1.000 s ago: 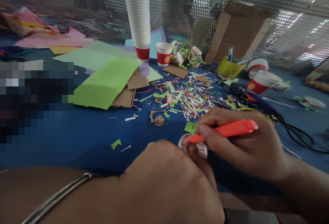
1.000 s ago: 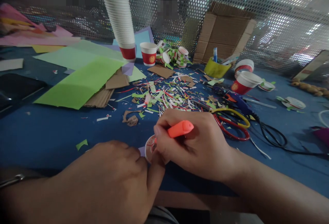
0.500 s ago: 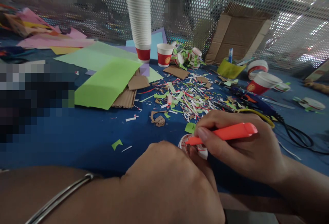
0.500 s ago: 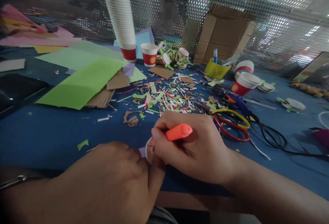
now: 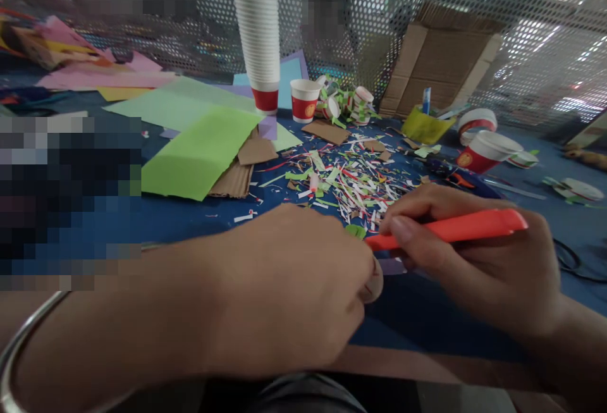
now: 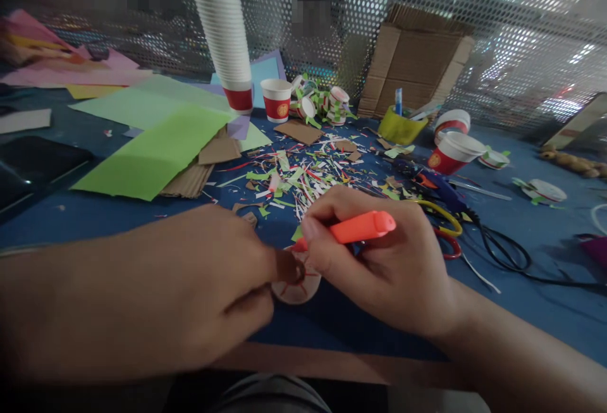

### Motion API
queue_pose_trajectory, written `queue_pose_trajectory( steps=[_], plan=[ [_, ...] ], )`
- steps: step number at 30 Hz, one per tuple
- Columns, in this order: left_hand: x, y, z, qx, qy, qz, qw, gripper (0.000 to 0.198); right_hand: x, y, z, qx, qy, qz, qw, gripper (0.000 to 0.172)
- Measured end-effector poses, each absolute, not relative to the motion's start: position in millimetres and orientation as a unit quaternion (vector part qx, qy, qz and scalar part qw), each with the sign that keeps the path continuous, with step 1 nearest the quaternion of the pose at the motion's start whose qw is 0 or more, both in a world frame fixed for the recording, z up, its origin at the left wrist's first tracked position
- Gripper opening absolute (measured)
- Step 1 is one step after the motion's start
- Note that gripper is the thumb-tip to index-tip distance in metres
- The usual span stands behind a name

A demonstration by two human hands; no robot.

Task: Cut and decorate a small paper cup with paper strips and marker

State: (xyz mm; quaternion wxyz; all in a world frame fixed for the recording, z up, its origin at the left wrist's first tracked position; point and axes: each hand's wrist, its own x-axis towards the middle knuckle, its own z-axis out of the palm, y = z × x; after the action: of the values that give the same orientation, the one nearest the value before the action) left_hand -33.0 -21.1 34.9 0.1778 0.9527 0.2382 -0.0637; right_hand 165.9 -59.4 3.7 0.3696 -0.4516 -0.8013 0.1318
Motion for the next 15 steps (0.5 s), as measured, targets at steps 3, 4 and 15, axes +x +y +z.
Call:
queue_pose_trajectory(
  steps=[3, 4, 15],
  plan=[
    [-34.0, -2.5, 36.1, 0.914, 0.289, -0.071, 0.277, 0.023, 170.4, -60.9, 5.5, -0.466, -0.797, 0.109, 0.369, 0.019],
    [-33.3, 2.6, 35.4, 0.902, 0.295, -0.078, 0.305, 0.025, 171.5, -61.9, 6.3, -0.468, -0.797, 0.106, 0.367, 0.019],
    [-27.8, 17.6, 31.7, 0.849, 0.295, -0.089, 0.429, 0.021, 163.3, -71.2, 8.6, -0.397, -0.828, 0.221, 0.328, 0.012]
  ],
)
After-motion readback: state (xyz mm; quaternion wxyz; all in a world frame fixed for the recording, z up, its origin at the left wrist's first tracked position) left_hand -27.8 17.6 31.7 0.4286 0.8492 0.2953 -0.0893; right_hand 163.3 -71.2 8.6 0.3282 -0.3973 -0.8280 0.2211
